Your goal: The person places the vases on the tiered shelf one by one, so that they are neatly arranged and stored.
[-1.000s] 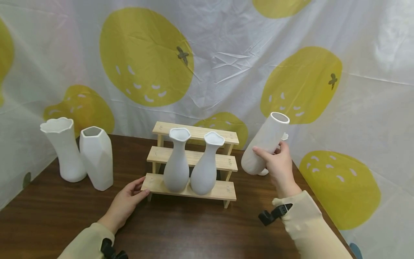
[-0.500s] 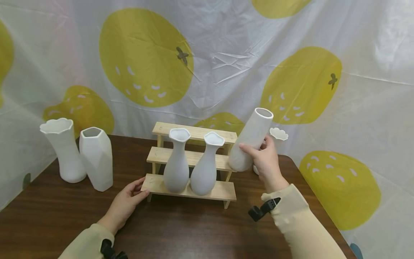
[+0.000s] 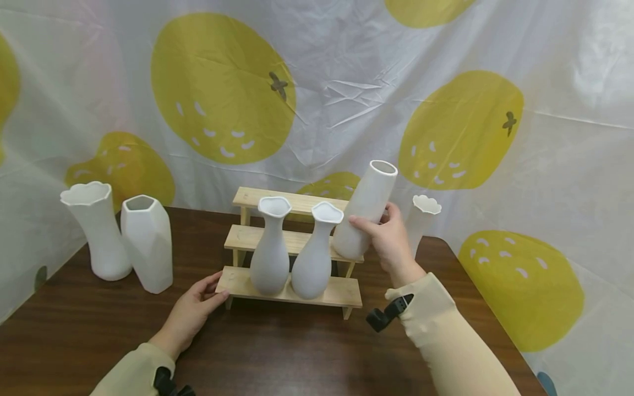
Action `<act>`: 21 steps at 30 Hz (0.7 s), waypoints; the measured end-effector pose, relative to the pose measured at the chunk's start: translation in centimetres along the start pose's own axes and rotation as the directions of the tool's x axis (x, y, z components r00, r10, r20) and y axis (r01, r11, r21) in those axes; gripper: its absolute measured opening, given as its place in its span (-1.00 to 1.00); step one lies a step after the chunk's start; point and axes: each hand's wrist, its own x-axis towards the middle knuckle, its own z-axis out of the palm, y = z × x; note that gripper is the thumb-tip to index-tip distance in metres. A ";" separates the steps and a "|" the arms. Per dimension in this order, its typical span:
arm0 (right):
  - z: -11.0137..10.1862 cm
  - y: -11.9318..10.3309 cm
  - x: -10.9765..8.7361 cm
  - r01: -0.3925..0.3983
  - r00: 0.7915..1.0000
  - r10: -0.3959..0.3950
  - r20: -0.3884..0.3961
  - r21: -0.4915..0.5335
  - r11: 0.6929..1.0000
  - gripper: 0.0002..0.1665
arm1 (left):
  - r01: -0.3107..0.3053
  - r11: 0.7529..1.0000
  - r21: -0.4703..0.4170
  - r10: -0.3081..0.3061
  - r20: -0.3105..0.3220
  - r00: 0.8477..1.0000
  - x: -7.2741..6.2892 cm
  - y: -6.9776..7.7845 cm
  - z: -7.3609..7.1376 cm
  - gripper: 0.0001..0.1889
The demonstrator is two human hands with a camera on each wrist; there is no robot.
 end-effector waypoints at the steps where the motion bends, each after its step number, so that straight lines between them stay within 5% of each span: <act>1: 0.2 0.0 0.0 -0.002 1.000 0.002 0.008 0.004 1.000 -0.11 | 0.000 1.000 -0.004 0.000 0.002 1.000 0.0 0.0 0.0 -0.23; 12: 2.3 0.2 0.8 -0.047 0.996 0.042 0.073 0.069 0.997 -0.15 | -0.011 1.000 -0.005 0.011 0.002 1.000 0.0 -0.1 -0.1 -0.24; 21: 3.2 0.2 1.1 -0.040 0.996 0.042 0.076 -0.023 0.999 -0.18 | -0.007 1.000 -0.012 0.007 0.008 1.000 0.0 -0.1 -0.1 -0.23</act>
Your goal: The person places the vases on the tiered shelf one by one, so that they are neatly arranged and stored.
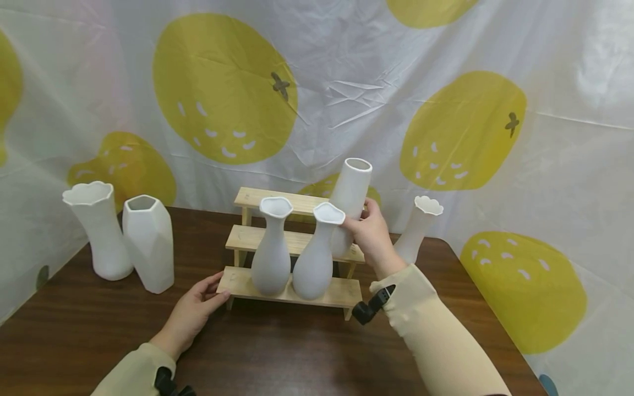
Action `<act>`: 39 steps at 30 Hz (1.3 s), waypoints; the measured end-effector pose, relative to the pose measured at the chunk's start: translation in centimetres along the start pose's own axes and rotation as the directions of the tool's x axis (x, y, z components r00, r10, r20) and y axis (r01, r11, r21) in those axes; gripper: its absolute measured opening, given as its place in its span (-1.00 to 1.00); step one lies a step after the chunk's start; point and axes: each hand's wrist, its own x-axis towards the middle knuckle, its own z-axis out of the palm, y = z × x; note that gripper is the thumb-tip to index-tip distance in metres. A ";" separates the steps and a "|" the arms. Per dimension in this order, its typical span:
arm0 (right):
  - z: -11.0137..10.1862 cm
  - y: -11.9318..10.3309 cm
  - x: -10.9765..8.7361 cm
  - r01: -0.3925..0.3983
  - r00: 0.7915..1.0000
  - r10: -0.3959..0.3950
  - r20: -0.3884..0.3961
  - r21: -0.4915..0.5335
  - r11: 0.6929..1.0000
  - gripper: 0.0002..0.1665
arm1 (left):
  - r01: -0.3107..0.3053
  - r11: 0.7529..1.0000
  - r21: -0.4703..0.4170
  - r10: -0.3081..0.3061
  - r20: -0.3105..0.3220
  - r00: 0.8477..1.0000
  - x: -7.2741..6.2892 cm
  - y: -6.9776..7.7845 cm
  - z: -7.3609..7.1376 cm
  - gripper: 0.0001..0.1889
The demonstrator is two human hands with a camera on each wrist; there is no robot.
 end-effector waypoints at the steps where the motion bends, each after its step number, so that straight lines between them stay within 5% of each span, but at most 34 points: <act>1: 0.1 0.0 0.0 0.001 1.000 -0.001 0.001 -0.009 1.000 -0.19 | 0.000 1.000 0.001 0.000 0.001 1.000 0.0 0.0 0.0 -0.23; 39: -1.0 0.7 -0.5 0.006 0.996 -0.001 0.088 -0.051 0.999 -0.14 | -0.008 1.000 0.012 0.008 -0.001 1.000 0.0 -0.1 -0.1 -0.23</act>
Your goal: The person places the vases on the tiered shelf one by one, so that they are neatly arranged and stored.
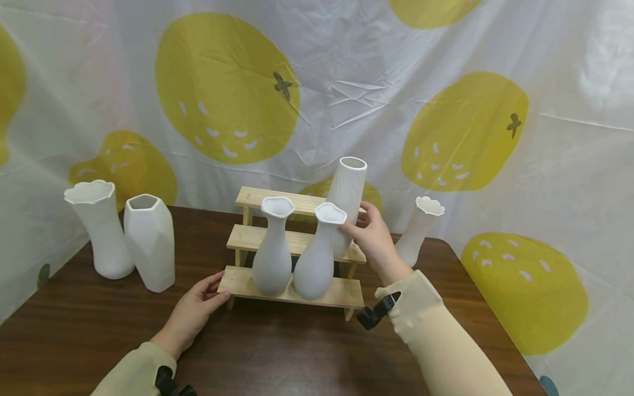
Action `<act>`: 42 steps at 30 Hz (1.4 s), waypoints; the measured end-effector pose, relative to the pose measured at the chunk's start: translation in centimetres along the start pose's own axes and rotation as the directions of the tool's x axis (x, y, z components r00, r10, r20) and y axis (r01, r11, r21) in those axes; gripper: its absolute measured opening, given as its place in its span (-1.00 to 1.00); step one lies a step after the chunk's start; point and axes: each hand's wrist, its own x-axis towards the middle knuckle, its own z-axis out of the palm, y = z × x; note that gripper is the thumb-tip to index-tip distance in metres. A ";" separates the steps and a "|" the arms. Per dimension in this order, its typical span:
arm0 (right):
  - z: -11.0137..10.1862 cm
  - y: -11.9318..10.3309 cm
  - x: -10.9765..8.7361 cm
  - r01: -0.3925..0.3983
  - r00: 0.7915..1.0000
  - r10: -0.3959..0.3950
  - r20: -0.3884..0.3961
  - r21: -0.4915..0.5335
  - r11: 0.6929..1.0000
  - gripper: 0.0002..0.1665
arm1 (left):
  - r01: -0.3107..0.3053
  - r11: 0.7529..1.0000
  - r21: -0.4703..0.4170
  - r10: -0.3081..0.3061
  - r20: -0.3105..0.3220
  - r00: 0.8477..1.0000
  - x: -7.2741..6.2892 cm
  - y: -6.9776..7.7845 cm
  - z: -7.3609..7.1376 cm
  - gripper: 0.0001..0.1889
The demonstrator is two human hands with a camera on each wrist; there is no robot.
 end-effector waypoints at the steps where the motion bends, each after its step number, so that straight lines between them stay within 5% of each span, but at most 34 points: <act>1: -0.2 0.1 -0.2 0.001 1.000 -0.001 -0.008 -0.005 1.000 -0.12 | 0.000 1.000 0.001 0.000 0.000 1.000 0.0 0.0 0.0 -0.23; 6: -1.5 0.7 -1.2 -0.007 0.998 0.004 -0.056 -0.043 0.999 -0.07 | 0.007 1.000 -0.003 -0.007 -0.002 1.000 0.0 0.1 0.0 -0.24; 18: -3.5 4.4 -5.0 0.017 0.988 -0.037 -0.151 -0.135 0.991 -0.30 | 0.008 1.000 0.002 -0.008 0.004 1.000 0.0 0.1 0.0 -0.22; 26: -2.6 8.4 -6.9 -0.054 0.971 0.047 -0.233 -0.023 0.998 -0.34 | 0.011 1.000 -0.007 -0.011 0.006 1.000 0.0 0.1 0.0 -0.22; 33: -1.8 12.0 -8.0 -0.078 0.983 0.075 -0.170 -0.008 0.997 -0.25 | 0.009 1.000 -0.006 -0.009 0.006 1.000 -0.1 0.1 0.1 -0.23; 42: -1.6 14.2 -8.4 -0.078 0.992 0.080 -0.095 0.026 0.997 -0.21 | 0.018 1.000 -0.012 -0.017 0.005 1.000 -0.2 0.4 0.1 -0.23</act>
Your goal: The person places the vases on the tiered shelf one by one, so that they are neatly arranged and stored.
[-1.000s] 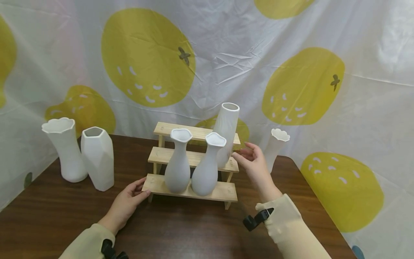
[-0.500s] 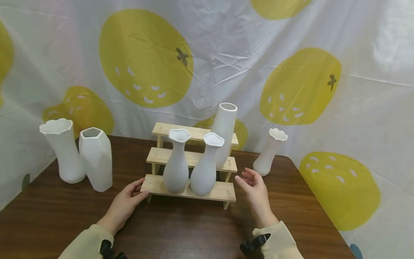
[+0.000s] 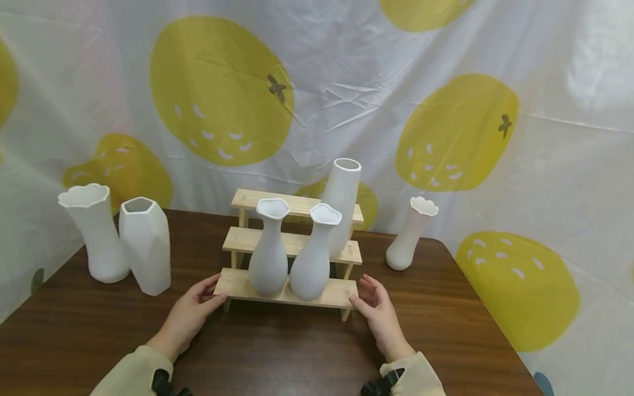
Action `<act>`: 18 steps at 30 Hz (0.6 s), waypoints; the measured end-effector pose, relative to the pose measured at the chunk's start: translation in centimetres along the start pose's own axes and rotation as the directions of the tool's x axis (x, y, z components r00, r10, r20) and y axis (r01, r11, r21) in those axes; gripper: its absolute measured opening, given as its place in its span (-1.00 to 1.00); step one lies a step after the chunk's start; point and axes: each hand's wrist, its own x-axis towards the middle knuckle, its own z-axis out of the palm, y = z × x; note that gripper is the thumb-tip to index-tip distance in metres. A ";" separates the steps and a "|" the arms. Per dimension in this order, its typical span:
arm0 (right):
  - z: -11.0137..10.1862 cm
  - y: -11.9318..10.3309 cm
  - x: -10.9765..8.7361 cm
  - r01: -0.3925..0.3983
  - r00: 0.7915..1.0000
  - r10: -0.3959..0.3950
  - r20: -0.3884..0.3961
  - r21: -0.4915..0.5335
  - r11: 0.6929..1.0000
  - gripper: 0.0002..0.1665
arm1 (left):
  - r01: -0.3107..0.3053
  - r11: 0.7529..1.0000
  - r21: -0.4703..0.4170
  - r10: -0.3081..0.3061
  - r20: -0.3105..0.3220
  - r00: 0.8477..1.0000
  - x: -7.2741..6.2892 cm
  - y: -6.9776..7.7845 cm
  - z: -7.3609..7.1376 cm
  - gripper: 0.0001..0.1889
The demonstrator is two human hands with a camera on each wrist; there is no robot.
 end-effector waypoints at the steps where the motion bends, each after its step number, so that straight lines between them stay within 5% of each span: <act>1: 0.1 0.1 -0.1 -0.005 1.000 0.005 0.007 0.003 1.000 -0.20 | -0.001 1.000 0.000 0.001 0.000 1.000 0.0 0.0 0.0 -0.23; 18: 0.2 1.3 -0.4 -0.020 1.000 0.021 0.012 -0.049 0.999 -0.23 | -0.005 1.000 0.001 0.005 -0.003 1.000 0.0 -0.1 0.0 -0.23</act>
